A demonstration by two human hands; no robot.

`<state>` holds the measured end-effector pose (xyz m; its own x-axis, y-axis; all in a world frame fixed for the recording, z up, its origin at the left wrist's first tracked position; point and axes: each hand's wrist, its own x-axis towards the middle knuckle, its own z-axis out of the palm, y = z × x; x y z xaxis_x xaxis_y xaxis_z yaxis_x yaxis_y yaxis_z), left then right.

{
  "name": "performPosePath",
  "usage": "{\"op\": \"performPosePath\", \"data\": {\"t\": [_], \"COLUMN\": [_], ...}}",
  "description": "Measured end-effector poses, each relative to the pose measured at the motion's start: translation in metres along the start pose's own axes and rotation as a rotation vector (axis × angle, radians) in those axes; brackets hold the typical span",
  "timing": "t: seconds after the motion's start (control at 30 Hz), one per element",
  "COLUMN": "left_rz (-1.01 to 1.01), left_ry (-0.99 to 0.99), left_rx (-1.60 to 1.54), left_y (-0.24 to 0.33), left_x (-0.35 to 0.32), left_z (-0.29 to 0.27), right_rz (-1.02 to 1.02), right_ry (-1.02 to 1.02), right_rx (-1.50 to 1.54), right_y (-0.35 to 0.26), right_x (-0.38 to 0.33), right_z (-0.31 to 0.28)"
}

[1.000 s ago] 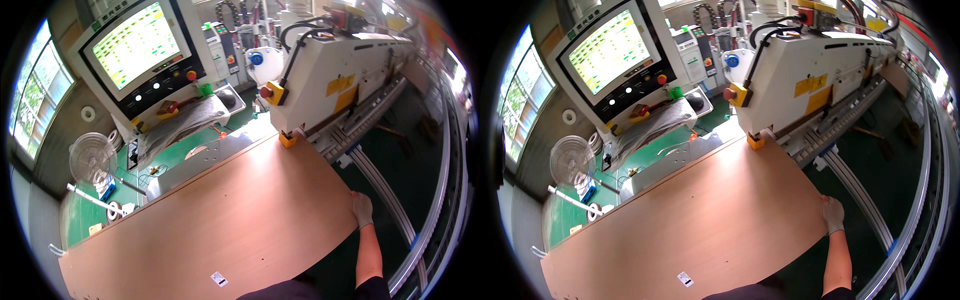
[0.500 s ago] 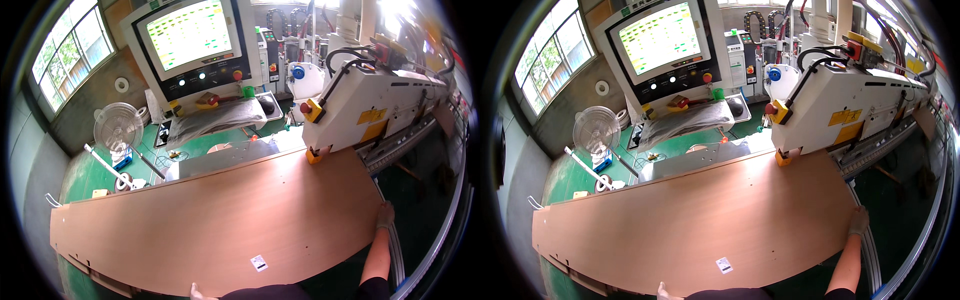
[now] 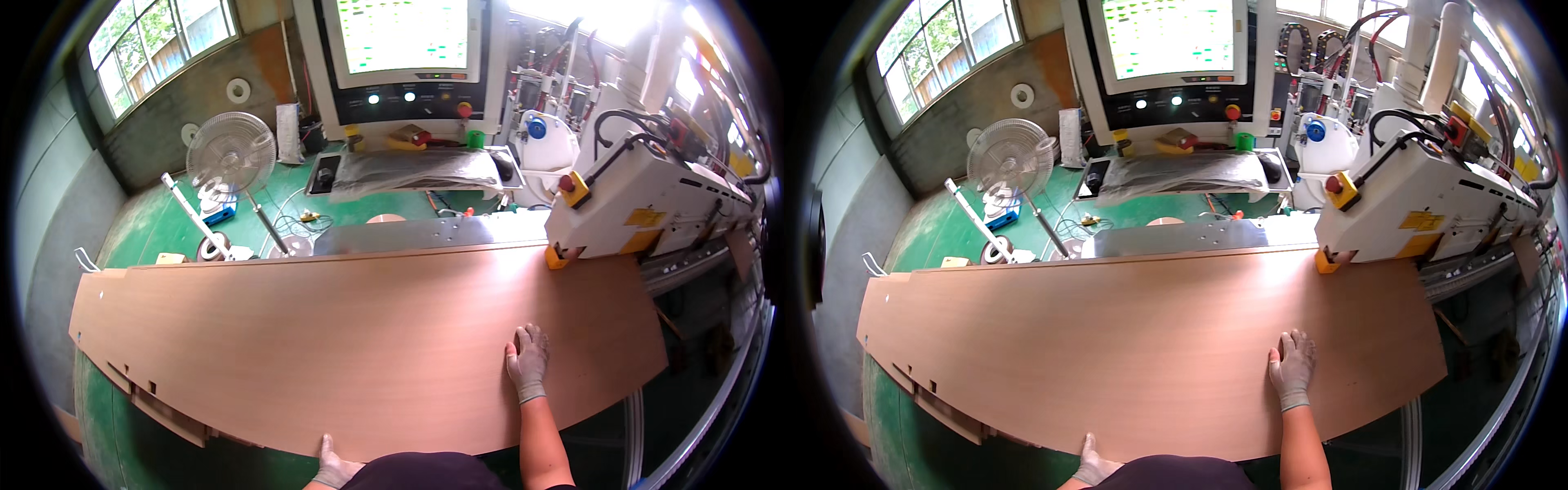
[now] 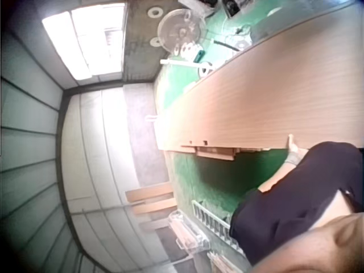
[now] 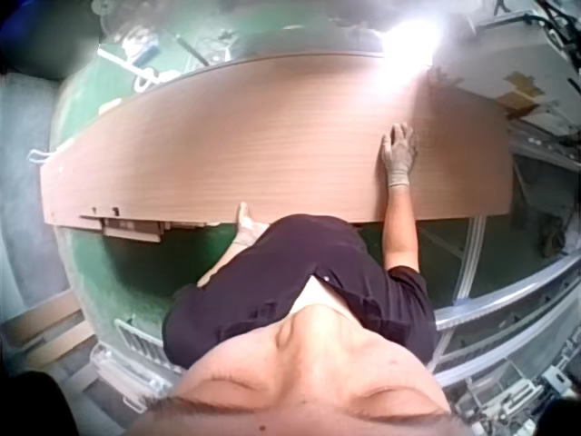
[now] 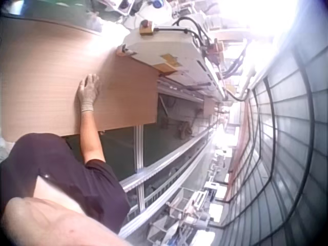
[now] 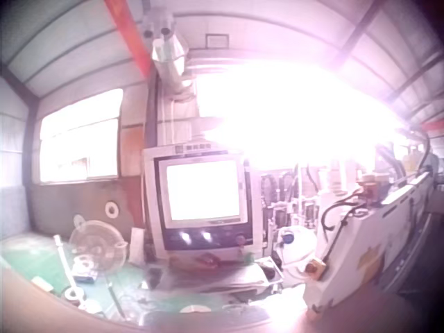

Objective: The person adjusts a long metal guide rail on an edge banding machine, then repeatedly picks up large wooden panels from a stack and feeds them into the machine. The panels are processed and removed from the other side.

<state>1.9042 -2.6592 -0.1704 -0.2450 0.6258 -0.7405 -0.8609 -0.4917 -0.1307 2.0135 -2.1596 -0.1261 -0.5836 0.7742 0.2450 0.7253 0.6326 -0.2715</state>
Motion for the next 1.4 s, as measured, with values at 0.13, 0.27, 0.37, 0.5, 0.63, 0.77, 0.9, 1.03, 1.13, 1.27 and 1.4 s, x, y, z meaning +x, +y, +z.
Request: {"op": "performPosePath", "data": {"t": [0.13,0.27,0.37,0.5,0.63,0.77,0.9,1.03,1.13,1.27,1.4], "left_rz": [0.021,0.0,-0.036,-0.09,-0.061,-0.065,-0.283,-0.302,-0.364,-0.416,-0.274], "left_ry": [0.083,0.13,0.172,0.176,0.103,0.066,0.242,0.172,0.181,0.245,0.11], "left_rx": [0.128,0.088,-0.014,-0.129,-0.078,-0.091,-0.283,-0.282,-0.333,-0.376,-0.271], "left_y": [-0.003,0.002,0.016,0.023,0.03,0.033,0.039,0.036,0.04,0.046,0.042], "left_x": [-0.025,-0.038,-0.052,-0.063,-0.06,-0.059,-0.066,-0.065,-0.069,-0.074,-0.061], "left_z": [0.037,0.061,0.074,0.069,0.062,0.055,0.073,0.062,0.06,0.063,0.034], "right_rz": [-0.072,0.01,0.063,0.03,0.121,0.156,0.155,0.147,0.145,0.154,0.183], "right_ry": [0.015,0.099,0.038,0.053,0.071,0.064,0.038,0.046,0.034,0.042,0.045], "right_rx": [0.117,0.233,0.006,-0.007,0.037,-0.122,-0.148,-0.105,-0.123,-0.094,-0.104], "right_y": [-0.027,0.001,0.037,0.077,0.114,0.135,0.136,0.117,0.114,0.116,0.12], "right_x": [-0.017,-0.036,-0.039,-0.029,-0.024,-0.02,-0.028,-0.036,-0.037,-0.035,-0.03], "right_z": [0.011,0.023,0.022,0.028,0.029,0.031,0.024,0.017,0.014,0.012,0.014]}}
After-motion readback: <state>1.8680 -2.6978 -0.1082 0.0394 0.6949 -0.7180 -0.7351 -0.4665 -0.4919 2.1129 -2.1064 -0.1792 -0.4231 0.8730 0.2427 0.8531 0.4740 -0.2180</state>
